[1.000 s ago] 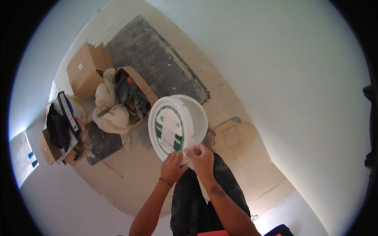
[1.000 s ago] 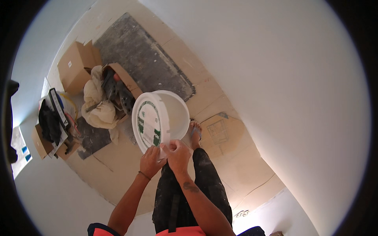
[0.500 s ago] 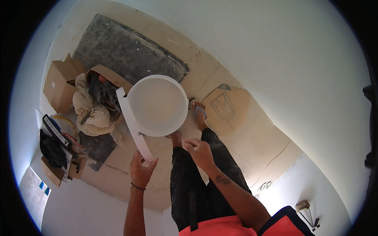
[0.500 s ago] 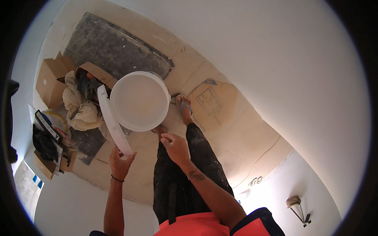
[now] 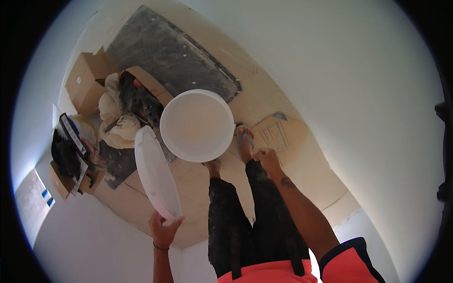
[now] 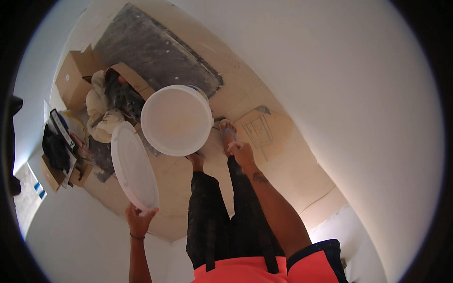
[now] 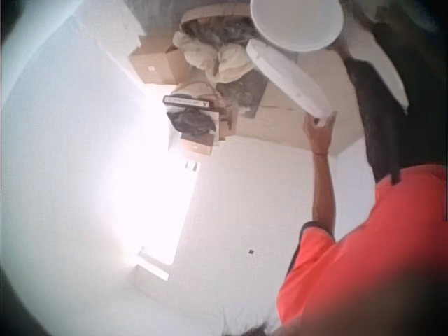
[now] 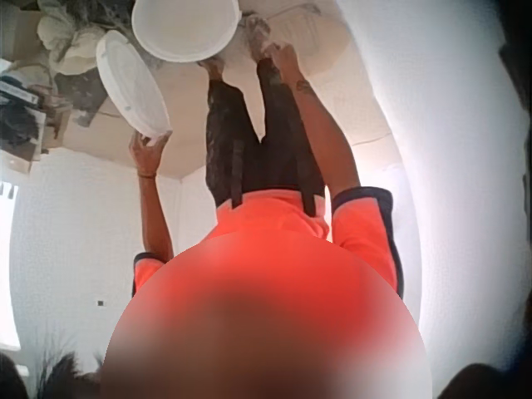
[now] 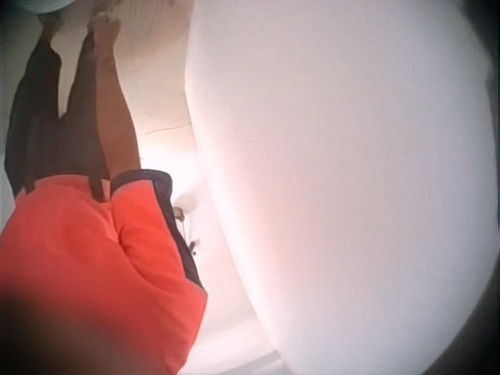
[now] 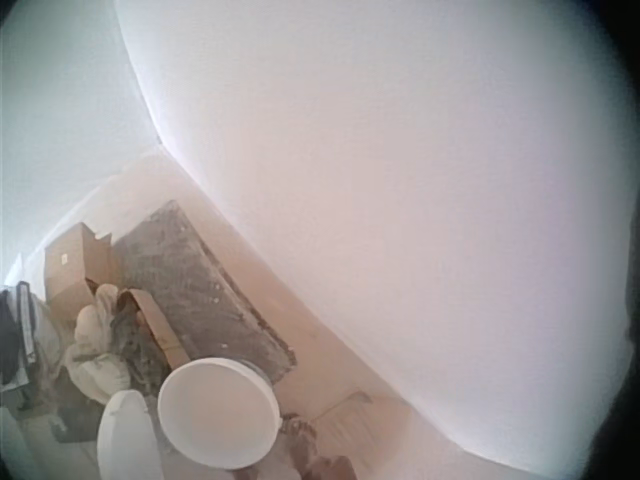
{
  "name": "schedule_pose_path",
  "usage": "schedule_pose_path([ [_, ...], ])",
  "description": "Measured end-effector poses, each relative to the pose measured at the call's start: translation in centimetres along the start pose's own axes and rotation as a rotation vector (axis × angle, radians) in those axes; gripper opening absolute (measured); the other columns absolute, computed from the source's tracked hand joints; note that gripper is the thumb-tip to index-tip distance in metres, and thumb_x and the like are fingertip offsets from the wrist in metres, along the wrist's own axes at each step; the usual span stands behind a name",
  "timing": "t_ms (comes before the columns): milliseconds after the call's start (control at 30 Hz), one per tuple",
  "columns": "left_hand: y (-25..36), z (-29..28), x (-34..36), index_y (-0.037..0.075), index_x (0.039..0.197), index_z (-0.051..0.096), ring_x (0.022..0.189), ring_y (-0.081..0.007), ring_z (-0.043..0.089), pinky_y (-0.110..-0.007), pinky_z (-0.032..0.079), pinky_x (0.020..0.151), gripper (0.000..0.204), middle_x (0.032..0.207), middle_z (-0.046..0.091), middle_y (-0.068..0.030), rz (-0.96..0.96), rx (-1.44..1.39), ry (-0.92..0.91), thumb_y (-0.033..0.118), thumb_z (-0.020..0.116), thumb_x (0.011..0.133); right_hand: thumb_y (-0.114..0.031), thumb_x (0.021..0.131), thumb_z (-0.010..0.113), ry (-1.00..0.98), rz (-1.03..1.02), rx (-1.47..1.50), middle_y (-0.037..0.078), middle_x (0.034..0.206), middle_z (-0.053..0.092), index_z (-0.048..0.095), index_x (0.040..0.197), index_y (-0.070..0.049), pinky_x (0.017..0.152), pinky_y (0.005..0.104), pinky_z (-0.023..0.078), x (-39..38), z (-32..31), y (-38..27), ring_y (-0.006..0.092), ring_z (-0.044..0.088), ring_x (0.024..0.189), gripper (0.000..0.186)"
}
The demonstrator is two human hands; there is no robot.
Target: The person opens paint buckets, retrieves a stir stick, and stirs white paint in a bucket. They then pour some paint into a second bucket and continue stirring. The person also briefly handles a bag hanging on the wall.
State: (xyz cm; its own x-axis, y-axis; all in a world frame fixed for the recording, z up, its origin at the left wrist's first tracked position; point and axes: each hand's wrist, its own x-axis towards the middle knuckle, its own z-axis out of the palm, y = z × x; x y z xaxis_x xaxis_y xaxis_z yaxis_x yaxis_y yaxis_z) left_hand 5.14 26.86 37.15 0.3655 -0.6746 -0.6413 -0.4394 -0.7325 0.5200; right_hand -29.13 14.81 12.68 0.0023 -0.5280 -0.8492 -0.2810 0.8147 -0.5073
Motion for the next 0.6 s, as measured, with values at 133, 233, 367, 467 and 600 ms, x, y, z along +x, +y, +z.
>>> schedule_pose_path([
  [133,-2.4,0.9,-6.0,0.000,0.103,0.063,0.082,-0.0240,0.067,-0.035,0.054,0.071,0.047,0.091,0.065,-0.0119,-0.093,0.073,0.079,0.008,0.090,0.065,-0.025,0.092,0.059,-0.071,-0.002,-0.118,0.010,0.085,0.071,0.070,0.097,0.005,0.073,0.0305,0.052,9.9,0.6,-1.9,0.0174,0.065,0.075,0.033],
  [233,-5.2,3.5,-10.4,0.001,0.096,0.062,0.077,-0.0266,0.066,-0.035,0.054,0.069,0.046,0.085,0.065,-0.0119,-0.250,0.005,0.183,0.017,0.091,0.064,-0.036,0.096,0.055,-0.077,-0.125,-0.380,0.011,0.088,0.072,0.071,0.102,0.004,0.076,0.0317,0.052,17.7,2.4,-5.0,0.0192,0.067,0.078,0.044],
  [367,-9.1,7.6,-16.5,0.000,0.093,0.061,0.074,-0.0212,0.062,-0.037,0.053,0.064,0.043,0.084,0.065,-0.0097,-0.511,-0.055,0.240,0.021,0.089,0.067,-0.065,0.094,0.043,-0.249,-0.257,-0.351,0.014,0.107,0.070,0.071,0.109,-0.006,0.091,0.0393,0.046,24.1,7.1,-10.4,0.0278,0.064,0.103,0.066],
  [467,-11.6,9.8,-21.5,0.001,0.088,0.056,0.070,-0.0206,0.054,-0.039,0.051,0.060,0.040,0.085,0.063,-0.0108,-0.632,-0.037,0.117,0.026,0.084,0.077,-0.073,0.093,0.037,-0.421,-0.025,-0.471,0.017,0.130,0.060,0.064,0.126,-0.007,0.103,0.0473,0.038,26.1,11.0,-14.1,0.0311,0.053,0.123,0.079],
  [600,-13.8,13.2,-27.5,0.000,0.084,0.051,0.066,-0.0236,0.049,-0.041,0.046,0.055,0.048,0.074,0.056,-0.0135,-0.771,-0.122,0.094,0.021,0.091,0.068,-0.078,0.090,0.034,-0.569,0.087,-0.718,0.017,0.140,0.054,0.061,0.131,-0.007,0.106,0.0582,0.030,27.3,17.2,-18.0,0.0337,0.045,0.132,0.087],
])
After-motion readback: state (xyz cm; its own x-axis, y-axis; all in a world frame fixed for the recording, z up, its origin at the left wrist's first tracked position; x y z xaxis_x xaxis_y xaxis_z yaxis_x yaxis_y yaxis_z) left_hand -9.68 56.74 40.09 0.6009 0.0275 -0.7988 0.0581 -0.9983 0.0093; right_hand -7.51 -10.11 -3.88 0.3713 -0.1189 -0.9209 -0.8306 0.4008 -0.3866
